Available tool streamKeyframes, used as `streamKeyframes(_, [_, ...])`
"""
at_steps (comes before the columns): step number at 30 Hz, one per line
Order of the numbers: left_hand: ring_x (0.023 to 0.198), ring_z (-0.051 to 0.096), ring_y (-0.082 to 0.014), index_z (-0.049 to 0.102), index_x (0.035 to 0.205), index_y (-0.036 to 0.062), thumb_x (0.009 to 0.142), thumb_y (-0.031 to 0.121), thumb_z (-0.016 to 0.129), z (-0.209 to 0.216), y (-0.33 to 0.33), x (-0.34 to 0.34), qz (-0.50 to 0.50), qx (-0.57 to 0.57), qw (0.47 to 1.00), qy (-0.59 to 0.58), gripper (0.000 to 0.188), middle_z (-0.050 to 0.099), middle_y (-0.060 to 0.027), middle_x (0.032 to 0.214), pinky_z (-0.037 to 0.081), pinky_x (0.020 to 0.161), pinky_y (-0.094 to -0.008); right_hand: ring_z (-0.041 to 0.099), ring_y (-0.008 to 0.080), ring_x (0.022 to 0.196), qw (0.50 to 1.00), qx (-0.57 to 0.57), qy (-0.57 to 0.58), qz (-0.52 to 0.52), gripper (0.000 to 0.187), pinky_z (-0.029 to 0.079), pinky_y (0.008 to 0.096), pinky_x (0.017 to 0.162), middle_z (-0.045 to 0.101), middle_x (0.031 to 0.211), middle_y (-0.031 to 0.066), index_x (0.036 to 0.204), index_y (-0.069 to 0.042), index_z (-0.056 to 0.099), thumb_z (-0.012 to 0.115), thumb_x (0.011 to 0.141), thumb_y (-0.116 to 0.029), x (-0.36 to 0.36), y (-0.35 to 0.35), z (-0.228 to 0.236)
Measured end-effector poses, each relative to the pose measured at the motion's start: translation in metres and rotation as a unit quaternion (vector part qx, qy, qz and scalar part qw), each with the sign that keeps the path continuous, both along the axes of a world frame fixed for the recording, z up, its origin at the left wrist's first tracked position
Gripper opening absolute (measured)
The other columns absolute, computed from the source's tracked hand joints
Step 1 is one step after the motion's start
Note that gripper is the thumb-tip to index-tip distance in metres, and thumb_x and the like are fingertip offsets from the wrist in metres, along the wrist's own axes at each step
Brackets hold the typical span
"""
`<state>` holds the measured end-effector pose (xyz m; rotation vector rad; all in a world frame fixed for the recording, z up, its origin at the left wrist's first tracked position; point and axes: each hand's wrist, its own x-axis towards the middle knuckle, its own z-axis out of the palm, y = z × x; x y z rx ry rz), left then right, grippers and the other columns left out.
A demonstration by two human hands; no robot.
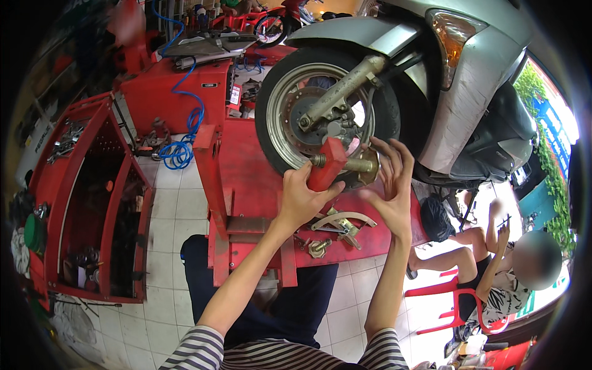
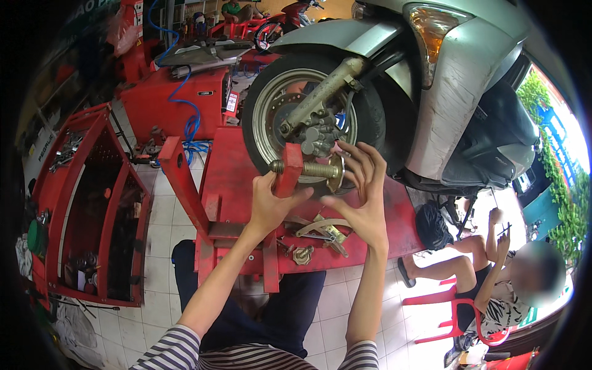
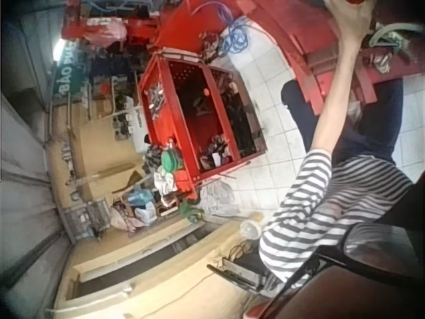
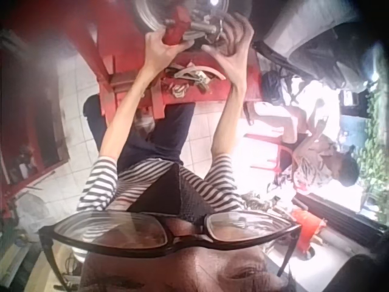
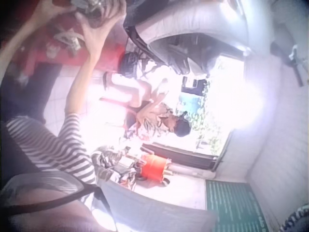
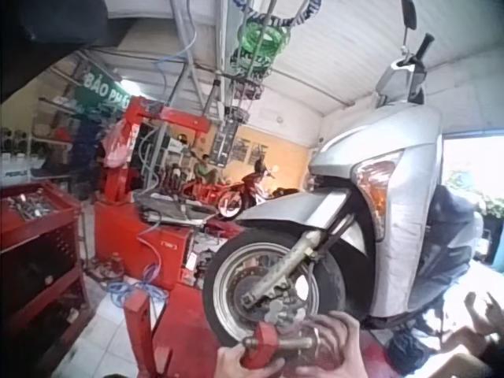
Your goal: The person uses a wrench and a socket wrench to unscrew and remove bolts and nuts from a red metal fixture attached to a motorcycle wheel, eventually detaching a curved metal plate.
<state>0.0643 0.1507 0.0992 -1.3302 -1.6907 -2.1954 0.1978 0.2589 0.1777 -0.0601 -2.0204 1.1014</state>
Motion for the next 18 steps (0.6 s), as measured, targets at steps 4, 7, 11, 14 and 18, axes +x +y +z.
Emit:
streamKeyframes(4, [0.061,0.063,-0.0179,0.065,0.089,-0.0025,0.071,0.019,0.085,0.006,-0.003,0.001,-0.013,0.008,1.000,-0.012,0.035,0.068,-0.0099,0.071,0.048,0.061,-0.0311,0.068,0.0247,0.095,0.990,-0.070,-0.120,0.007,0.062,0.049,0.0363,0.093,0.066,0.109,0.0198,0.143,-0.002,0.023,0.059,0.093,-0.005,0.010,-0.001,0.016])
streamKeyframes(7, [0.059,0.060,-0.0135,0.064,0.083,-0.0016,0.071,0.018,0.085,0.007,0.001,0.005,-0.014,0.034,0.999,-0.021,0.031,0.066,-0.0073,0.069,0.047,0.059,-0.0303,0.066,0.0226,0.096,0.979,-0.174,-0.096,0.041,0.060,0.051,0.0313,0.084,0.063,0.113,0.0192,0.144,-0.004,0.025,0.058,0.094,-0.012,0.021,0.010,0.009])
streamKeyframes(11, [0.058,0.059,-0.0131,0.063,0.081,-0.0007,0.071,0.018,0.085,0.010,-0.003,0.006,0.014,0.019,1.000,0.006,0.031,0.064,-0.0060,0.066,0.046,0.059,-0.0307,0.060,0.0232,0.113,0.998,0.058,0.015,0.000,0.069,0.051,0.0306,0.087,0.057,0.126,0.0197,0.143,-0.004,0.024,0.065,0.088,0.000,0.003,-0.004,0.003])
streamKeyframes(14, [0.059,0.059,-0.0123,0.063,0.080,-0.0006,0.070,0.017,0.086,0.008,-0.008,0.000,0.085,0.000,0.994,0.073,0.030,0.064,-0.0051,0.066,0.047,0.059,-0.0299,0.057,0.0232,0.116,0.982,-0.039,-0.061,0.173,0.069,0.053,0.0292,0.088,0.054,0.130,0.0187,0.144,-0.006,0.025,0.066,0.089,-0.013,0.002,0.011,-0.001])
streamKeyframes(18, [0.064,0.065,-0.0295,0.065,0.101,-0.0002,0.071,0.026,0.083,0.000,0.000,0.002,-0.009,-0.005,1.000,-0.016,0.043,0.067,-0.0130,0.075,0.049,0.065,-0.0368,0.057,0.0224,0.116,0.939,-0.220,-0.112,0.241,0.075,0.052,0.0269,0.085,0.055,0.128,0.0173,0.144,-0.006,0.027,0.071,0.084,-0.006,0.032,0.043,-0.003])
